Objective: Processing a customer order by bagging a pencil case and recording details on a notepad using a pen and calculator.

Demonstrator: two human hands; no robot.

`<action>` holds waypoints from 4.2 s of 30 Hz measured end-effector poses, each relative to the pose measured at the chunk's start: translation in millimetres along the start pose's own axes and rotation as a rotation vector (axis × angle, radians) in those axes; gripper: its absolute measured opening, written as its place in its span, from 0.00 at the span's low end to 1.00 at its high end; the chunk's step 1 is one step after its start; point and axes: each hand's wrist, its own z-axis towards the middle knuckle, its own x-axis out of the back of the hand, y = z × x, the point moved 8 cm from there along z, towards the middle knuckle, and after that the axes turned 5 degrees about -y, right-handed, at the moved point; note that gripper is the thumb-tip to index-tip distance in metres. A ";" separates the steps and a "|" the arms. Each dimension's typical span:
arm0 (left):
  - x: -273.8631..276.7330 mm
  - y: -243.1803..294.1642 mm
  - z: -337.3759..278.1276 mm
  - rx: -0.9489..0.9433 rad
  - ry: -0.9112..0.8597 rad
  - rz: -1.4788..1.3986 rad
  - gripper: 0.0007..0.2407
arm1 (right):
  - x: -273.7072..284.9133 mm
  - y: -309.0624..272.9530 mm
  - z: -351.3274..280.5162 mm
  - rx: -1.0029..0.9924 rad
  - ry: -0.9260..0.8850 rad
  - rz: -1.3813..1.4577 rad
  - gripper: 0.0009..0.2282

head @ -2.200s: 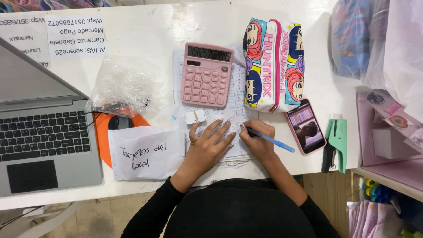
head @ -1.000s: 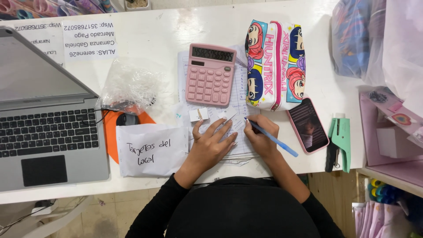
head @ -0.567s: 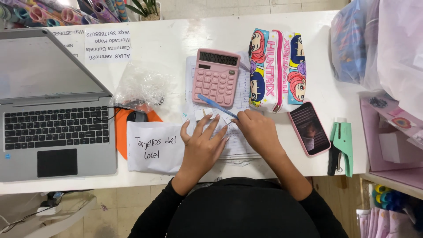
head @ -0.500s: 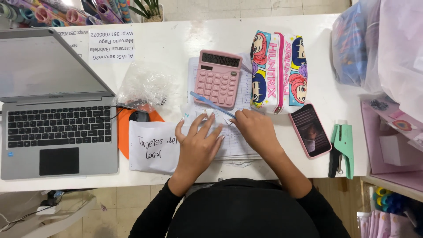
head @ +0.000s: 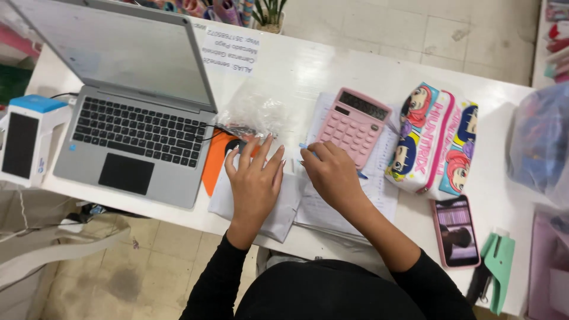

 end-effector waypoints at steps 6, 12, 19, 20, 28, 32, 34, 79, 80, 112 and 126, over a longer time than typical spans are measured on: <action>-8.0 -22.7 14.1 0.056 0.000 -0.025 0.06 | -10.4 -8.3 39.9 -0.235 -0.017 0.233 0.07; -35.0 -36.5 15.0 0.054 -0.017 -0.029 0.06 | -30.6 -1.6 65.0 -0.332 -0.175 0.272 0.09; -49.0 -39.0 16.8 0.050 -0.016 -0.077 0.06 | -39.4 -8.2 57.3 -0.202 -0.010 0.221 0.02; -50.8 -38.3 16.5 0.042 -0.027 -0.082 0.07 | -39.1 -8.7 56.2 -0.192 0.016 0.219 0.02; -48.9 -31.4 18.8 0.011 -0.066 -0.049 0.13 | -51.5 -1.0 50.6 -0.245 -0.084 0.252 0.04; -47.2 -29.8 17.6 0.007 -0.064 -0.035 0.11 | -69.2 2.5 39.8 -0.271 -0.099 0.323 0.03; -45.3 -29.7 18.7 0.001 -0.059 -0.031 0.11 | -65.9 1.1 39.5 -0.272 -0.095 0.310 0.03; -56.0 144.6 -7.4 -0.424 -0.116 -0.271 0.05 | 128.4 42.4 -136.0 -0.678 0.274 0.799 0.08; -58.0 148.4 -9.6 -0.434 -0.153 -0.324 0.04 | 118.9 44.8 -143.4 -0.719 0.302 0.986 0.10; -114.7 130.1 -33.7 -0.166 -0.556 -0.224 0.14 | 54.7 82.0 -171.4 -1.018 -0.035 0.637 0.05; -114.4 131.2 -33.0 -0.161 -0.524 -0.245 0.13 | 38.7 80.5 -170.3 -1.089 -0.060 0.781 0.05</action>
